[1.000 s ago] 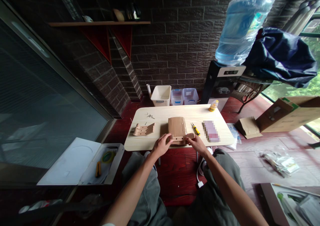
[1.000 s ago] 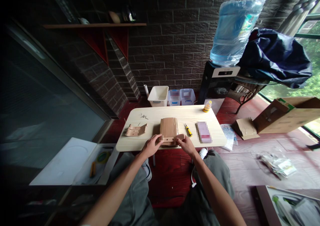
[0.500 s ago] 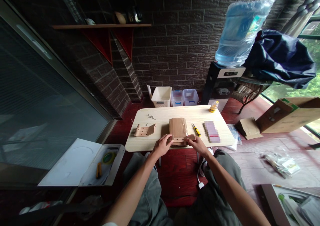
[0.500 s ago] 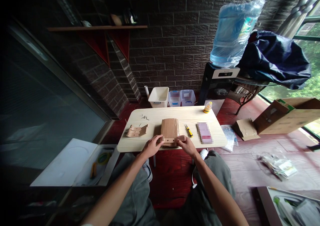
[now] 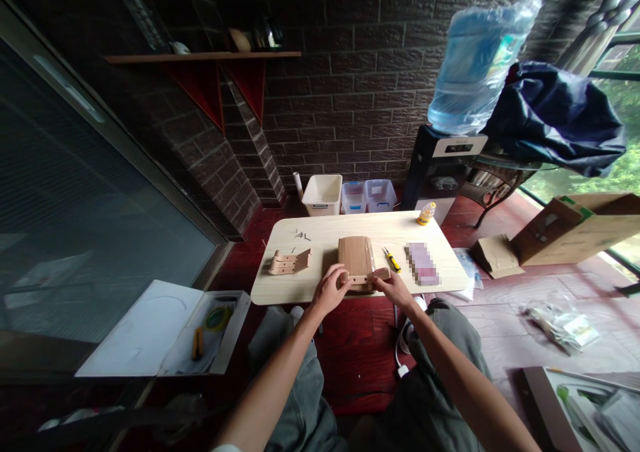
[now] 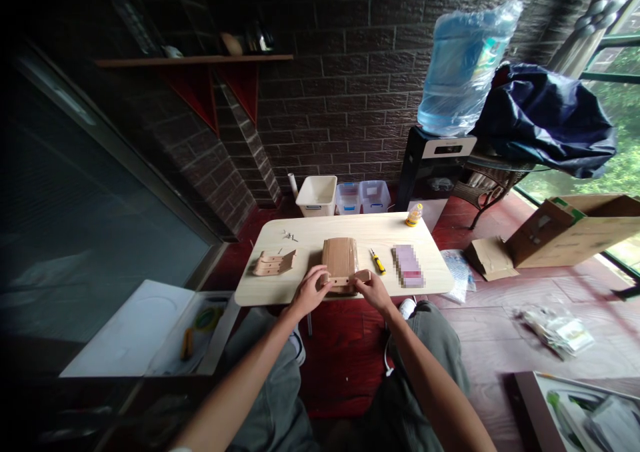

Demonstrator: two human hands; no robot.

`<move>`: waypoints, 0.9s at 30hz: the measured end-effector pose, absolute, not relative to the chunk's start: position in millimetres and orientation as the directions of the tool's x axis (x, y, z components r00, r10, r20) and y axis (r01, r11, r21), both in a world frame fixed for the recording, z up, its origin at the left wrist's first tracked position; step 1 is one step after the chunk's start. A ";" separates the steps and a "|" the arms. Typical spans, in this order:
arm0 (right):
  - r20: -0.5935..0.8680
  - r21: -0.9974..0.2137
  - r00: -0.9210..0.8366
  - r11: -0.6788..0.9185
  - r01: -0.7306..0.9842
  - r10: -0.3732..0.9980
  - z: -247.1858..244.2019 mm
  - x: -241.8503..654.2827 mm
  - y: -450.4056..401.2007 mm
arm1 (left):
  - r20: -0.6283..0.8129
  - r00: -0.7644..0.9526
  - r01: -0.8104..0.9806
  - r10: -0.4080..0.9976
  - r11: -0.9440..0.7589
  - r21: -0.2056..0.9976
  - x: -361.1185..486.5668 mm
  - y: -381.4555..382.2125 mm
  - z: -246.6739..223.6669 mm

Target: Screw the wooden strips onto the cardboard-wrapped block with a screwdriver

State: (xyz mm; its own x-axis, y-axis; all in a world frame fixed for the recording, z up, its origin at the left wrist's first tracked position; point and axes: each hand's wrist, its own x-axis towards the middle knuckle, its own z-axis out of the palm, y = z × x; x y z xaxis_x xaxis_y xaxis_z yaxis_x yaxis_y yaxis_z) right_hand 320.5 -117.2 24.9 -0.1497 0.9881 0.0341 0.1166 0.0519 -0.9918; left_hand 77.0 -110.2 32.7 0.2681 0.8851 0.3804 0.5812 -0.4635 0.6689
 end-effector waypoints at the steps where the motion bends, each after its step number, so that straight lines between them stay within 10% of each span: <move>1: 0.040 -0.991 -0.151 0.058 0.118 0.988 25.7 320.2 -117.7 | 0.389 0.239 0.586 0.890 -0.451 0.673 79.7 -109.0 28.2; 27: 0.022 -0.998 0.004 0.021 0.054 1.000 33.8 349.0 -122.7 | 0.389 0.113 0.576 0.914 -0.379 0.724 92.8 -106.8 6.2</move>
State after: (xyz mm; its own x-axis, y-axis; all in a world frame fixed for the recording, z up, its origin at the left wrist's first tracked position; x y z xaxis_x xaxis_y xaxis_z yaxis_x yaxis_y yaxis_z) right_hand 349.0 -122.7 33.8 0.0036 0.9998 0.0215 0.0538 0.0213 -0.9983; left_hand 92.8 -106.8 6.2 0.1134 0.9143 0.3889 0.5764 -0.3793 0.7238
